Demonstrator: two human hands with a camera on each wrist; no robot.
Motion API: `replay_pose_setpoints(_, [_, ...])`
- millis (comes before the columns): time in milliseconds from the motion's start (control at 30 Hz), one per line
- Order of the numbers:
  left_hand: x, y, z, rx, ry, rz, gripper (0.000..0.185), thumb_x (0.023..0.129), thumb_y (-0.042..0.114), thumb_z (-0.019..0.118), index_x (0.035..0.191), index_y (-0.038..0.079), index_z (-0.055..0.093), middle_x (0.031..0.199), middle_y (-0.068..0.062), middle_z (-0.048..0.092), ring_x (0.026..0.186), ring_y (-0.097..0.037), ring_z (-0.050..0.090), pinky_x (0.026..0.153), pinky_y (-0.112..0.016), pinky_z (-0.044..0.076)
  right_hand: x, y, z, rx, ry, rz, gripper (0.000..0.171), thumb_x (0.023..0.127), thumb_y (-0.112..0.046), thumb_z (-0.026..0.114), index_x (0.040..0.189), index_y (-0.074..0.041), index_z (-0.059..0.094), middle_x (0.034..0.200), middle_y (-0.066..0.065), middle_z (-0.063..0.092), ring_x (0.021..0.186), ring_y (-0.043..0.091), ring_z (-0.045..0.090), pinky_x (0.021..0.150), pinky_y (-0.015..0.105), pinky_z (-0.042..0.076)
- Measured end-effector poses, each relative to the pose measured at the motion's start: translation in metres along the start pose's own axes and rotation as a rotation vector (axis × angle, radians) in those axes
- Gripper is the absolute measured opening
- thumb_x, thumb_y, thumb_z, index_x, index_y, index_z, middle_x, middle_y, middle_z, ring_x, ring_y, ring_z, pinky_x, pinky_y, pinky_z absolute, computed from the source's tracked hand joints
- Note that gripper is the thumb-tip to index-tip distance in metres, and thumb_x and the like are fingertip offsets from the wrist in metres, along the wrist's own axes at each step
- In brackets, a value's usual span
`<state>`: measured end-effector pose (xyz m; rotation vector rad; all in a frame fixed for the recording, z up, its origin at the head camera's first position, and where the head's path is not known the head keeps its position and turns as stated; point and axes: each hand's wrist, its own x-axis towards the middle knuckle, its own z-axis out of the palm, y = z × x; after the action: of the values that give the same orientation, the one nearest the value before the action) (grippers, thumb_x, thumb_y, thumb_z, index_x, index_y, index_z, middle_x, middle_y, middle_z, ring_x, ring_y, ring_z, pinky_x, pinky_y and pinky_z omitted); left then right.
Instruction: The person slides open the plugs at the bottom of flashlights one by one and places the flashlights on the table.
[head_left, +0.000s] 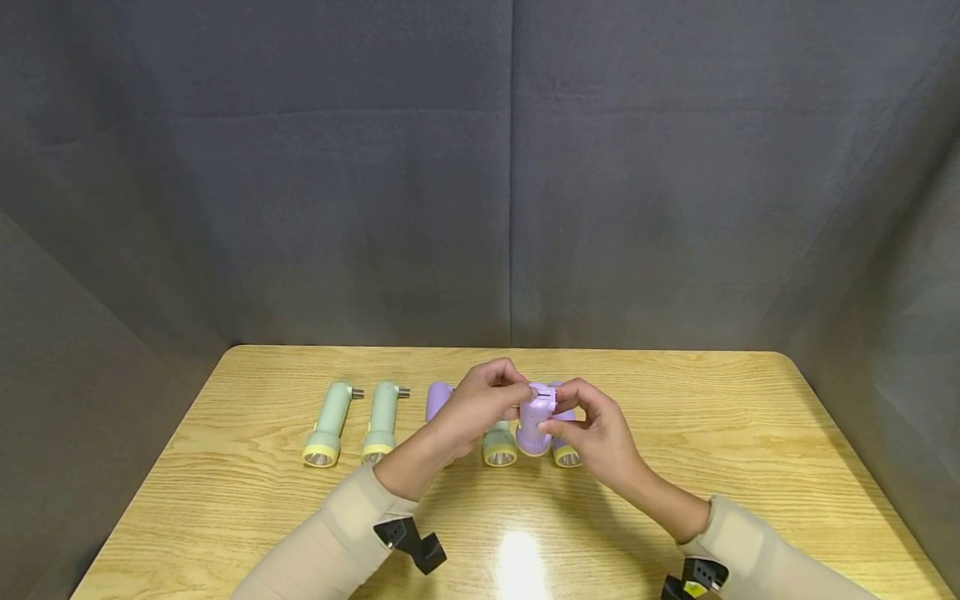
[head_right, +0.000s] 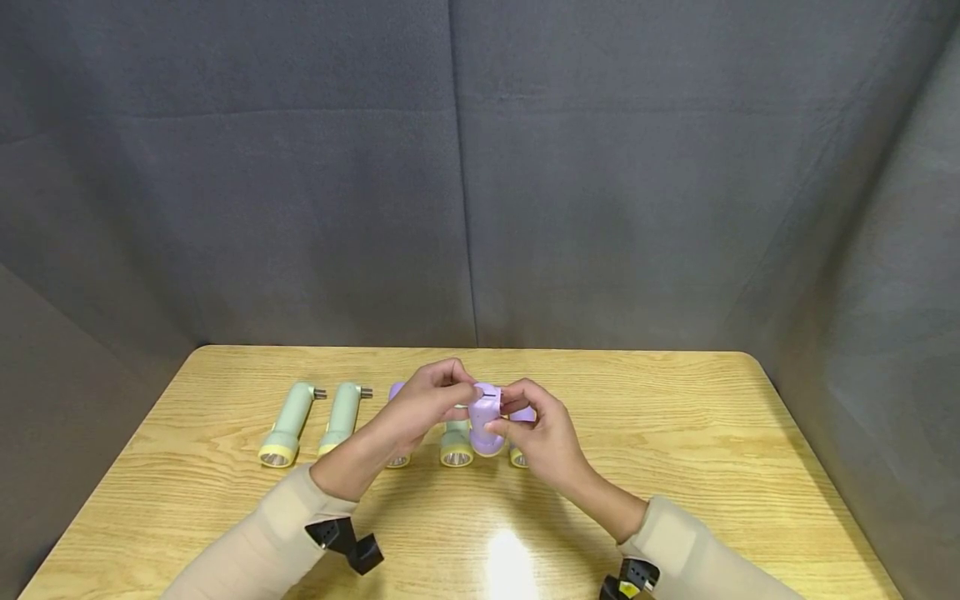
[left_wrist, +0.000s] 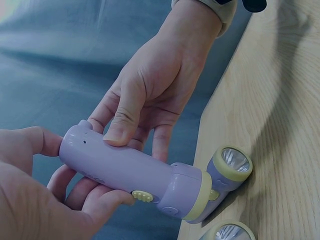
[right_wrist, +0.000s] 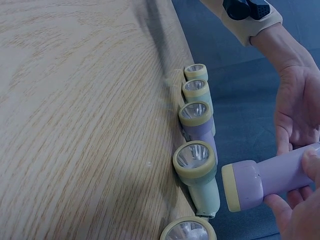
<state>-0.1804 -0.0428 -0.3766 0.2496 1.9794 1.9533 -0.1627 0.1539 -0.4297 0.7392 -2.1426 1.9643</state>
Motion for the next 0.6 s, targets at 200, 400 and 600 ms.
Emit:
replay_pose_setpoints(200, [0.0009, 0.0012, 0.0012, 0.007, 0.008, -0.003, 0.007, 0.091, 0.011, 0.064, 0.091, 0.005, 0.061, 0.099, -0.007, 0.063, 0.096, -0.02, 0.064, 0.089, -0.038, 0.057, 0.0006, -0.0005, 0.0004, -0.007, 0.008, 0.018, 0.026, 0.081, 0.015, 0.075, 0.103, 0.008, 0.062, 0.1, -0.003, 0.064, 0.09, 0.009, 0.061, 0.068, 0.024, 0.06])
replay_pose_setpoints(400, [0.0032, -0.0003, 0.0023, 0.007, 0.009, 0.0, 0.009, 0.091, 0.011, 0.066, 0.091, 0.004, 0.06, 0.1, -0.008, 0.063, 0.096, -0.02, 0.064, 0.09, -0.039, 0.057, 0.0008, -0.0008, 0.0006, -0.003, 0.02, 0.04, 0.027, 0.08, 0.016, 0.076, 0.103, 0.008, 0.063, 0.099, -0.005, 0.065, 0.091, 0.008, 0.062, 0.068, 0.024, 0.06])
replay_pose_setpoints(600, [0.0046, -0.0001, 0.0031, 0.015, 0.018, -0.006, 0.011, 0.091, 0.011, 0.068, 0.092, 0.003, 0.06, 0.1, -0.008, 0.064, 0.096, -0.02, 0.065, 0.09, -0.04, 0.057, 0.0011, -0.0007, 0.0006, 0.001, 0.022, 0.025, 0.027, 0.08, 0.015, 0.076, 0.103, 0.01, 0.063, 0.101, -0.006, 0.066, 0.091, 0.009, 0.062, 0.069, 0.023, 0.059])
